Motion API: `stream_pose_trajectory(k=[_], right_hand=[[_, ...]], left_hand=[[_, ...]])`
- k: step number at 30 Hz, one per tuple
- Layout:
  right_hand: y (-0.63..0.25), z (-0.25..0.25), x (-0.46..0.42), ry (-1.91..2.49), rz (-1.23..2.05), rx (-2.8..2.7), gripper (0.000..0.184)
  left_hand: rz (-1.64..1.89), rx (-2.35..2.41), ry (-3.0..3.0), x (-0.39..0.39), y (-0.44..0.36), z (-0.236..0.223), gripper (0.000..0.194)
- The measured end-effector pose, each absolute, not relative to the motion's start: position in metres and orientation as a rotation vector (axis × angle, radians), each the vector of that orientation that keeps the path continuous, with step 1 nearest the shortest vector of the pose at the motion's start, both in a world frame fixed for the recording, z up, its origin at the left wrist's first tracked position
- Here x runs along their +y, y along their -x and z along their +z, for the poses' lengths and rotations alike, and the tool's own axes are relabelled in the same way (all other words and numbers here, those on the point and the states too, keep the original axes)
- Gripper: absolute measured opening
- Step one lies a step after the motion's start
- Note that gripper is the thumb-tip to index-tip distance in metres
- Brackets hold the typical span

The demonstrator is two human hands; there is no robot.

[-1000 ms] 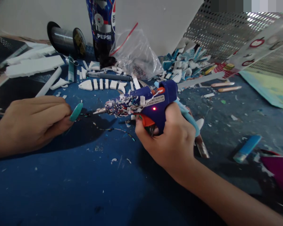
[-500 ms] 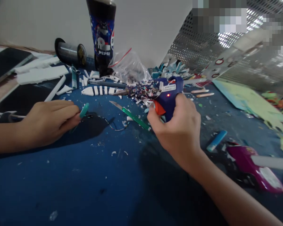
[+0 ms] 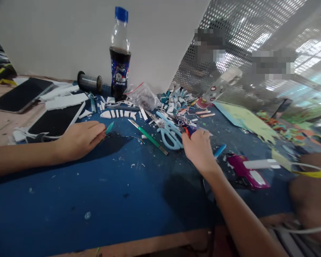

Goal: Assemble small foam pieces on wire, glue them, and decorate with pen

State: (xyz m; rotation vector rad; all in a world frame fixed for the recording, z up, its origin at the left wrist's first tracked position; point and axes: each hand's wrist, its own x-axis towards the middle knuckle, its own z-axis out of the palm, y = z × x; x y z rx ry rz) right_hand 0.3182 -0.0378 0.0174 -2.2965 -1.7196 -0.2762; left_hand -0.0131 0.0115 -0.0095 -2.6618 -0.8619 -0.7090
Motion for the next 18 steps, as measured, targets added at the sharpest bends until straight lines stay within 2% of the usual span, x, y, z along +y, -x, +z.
stream_pose_trajectory(k=[4, 10, 13, 14, 16, 18], right_hand=[[-0.302, 0.014, -0.043, 2.495, -0.314, -1.548, 0.048], [-0.278, 0.024, -0.059, 2.497, -0.467, -1.593, 0.066], [-0.258, 0.039, -0.063, 2.318, -0.507, -1.766, 0.056], [-0.250, 0.044, -0.063, 2.189, -0.450, -1.890, 0.048], [-0.234, 0.052, -0.058, 1.870, -0.128, -2.151, 0.036], [-0.222, 0.054, -0.050, 1.671, 0.231, -2.285, 0.038]], left_hand=[[-0.734, -0.863, 2.659, 0.011, 0.014, -0.009, 0.031], [-0.781, -0.854, 2.653, 0.010, 0.014, -0.010, 0.030], [-0.805, -0.837, 2.653, 0.010, 0.015, -0.011, 0.030], [-0.816, -0.833, 2.652, 0.011, 0.015, -0.012, 0.030], [-0.840, -0.828, 2.647, 0.011, 0.015, -0.013, 0.029], [-0.865, -0.829, 2.639, 0.012, 0.015, -0.014, 0.029]])
